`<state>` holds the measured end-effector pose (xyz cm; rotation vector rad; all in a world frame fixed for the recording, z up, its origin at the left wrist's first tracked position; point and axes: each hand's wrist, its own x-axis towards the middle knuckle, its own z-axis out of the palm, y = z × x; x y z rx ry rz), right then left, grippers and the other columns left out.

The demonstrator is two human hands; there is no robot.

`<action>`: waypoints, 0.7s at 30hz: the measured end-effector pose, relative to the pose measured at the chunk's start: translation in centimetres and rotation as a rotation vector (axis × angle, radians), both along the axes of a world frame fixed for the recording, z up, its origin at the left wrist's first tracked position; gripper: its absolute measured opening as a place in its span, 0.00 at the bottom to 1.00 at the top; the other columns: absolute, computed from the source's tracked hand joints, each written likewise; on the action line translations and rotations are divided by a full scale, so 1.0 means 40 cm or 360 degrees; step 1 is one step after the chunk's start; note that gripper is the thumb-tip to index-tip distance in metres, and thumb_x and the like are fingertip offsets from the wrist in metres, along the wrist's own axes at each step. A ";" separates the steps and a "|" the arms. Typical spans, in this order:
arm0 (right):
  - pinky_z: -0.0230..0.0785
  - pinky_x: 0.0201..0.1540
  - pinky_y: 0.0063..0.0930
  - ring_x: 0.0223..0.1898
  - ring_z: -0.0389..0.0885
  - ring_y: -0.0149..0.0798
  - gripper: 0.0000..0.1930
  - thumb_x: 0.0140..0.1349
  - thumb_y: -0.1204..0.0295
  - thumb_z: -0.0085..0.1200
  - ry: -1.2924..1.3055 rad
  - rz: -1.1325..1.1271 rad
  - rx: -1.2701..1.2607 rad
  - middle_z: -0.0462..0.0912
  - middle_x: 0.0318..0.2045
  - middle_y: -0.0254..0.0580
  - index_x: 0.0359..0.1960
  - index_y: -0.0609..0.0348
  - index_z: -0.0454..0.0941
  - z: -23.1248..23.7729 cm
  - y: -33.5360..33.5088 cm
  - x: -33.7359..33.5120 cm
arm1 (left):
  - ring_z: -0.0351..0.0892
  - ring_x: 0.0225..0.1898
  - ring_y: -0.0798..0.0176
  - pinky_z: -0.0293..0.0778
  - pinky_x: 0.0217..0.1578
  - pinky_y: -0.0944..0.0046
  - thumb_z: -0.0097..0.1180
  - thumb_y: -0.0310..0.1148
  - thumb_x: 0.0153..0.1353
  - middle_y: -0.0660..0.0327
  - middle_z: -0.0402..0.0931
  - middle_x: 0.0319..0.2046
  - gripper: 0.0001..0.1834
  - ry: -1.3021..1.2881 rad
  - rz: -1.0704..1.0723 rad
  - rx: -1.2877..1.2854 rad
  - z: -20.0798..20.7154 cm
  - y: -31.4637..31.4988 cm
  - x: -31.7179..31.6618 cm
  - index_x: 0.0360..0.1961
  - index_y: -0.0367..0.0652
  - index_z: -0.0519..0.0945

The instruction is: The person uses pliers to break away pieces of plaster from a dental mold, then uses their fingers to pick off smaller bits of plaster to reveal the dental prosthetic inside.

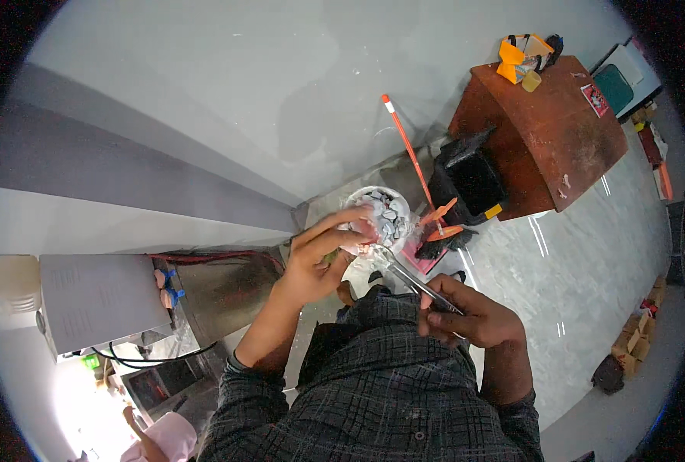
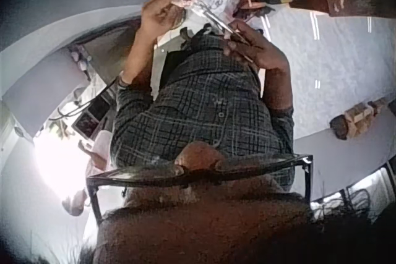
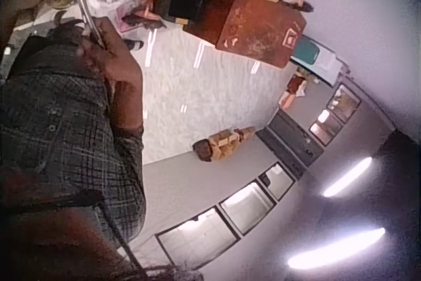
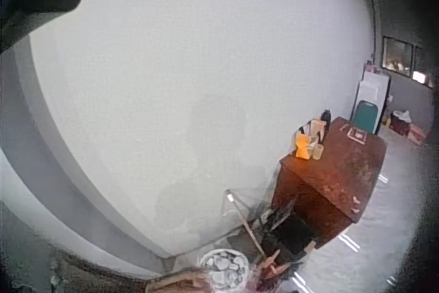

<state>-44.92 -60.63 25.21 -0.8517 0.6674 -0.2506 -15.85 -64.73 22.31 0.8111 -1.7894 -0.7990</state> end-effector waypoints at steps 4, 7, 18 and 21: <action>0.72 0.55 0.32 0.53 0.77 0.37 0.10 0.69 0.81 0.47 0.0052 0.0042 -0.0280 0.76 0.52 0.48 0.51 0.61 0.68 -0.018 0.004 0.004 | 0.82 0.42 0.60 0.76 0.45 0.62 0.63 0.21 0.59 0.52 0.82 0.38 0.09 -0.0020 0.0243 0.0301 -0.013 0.015 -0.004 0.41 0.35 0.80; 0.66 0.59 0.31 0.53 0.74 0.34 0.12 0.72 0.74 0.48 -0.0057 -0.0021 -0.0330 0.76 0.48 0.41 0.54 0.61 0.67 -0.034 0.010 0.001 | 0.78 0.33 0.72 0.72 0.35 0.71 0.67 0.22 0.56 0.59 0.81 0.32 0.10 0.0124 0.0445 0.0526 -0.041 0.021 -0.005 0.40 0.37 0.81; 0.63 0.60 0.29 0.54 0.73 0.31 0.10 0.71 0.75 0.48 0.0101 -0.0061 -0.0546 0.77 0.48 0.41 0.52 0.60 0.70 0.002 0.010 0.029 | 0.82 0.39 0.52 0.77 0.41 0.60 0.65 0.20 0.53 0.51 0.81 0.38 0.13 -0.0404 0.0378 -0.0003 0.017 0.023 -0.028 0.41 0.36 0.84; 0.65 0.57 0.29 0.51 0.74 0.30 0.10 0.71 0.74 0.48 0.0133 -0.0073 -0.0509 0.77 0.45 0.39 0.51 0.60 0.70 0.016 0.007 0.036 | 0.81 0.39 0.51 0.77 0.40 0.58 0.64 0.20 0.52 0.52 0.80 0.39 0.13 -0.0520 0.0364 -0.0174 0.013 0.022 -0.027 0.41 0.36 0.82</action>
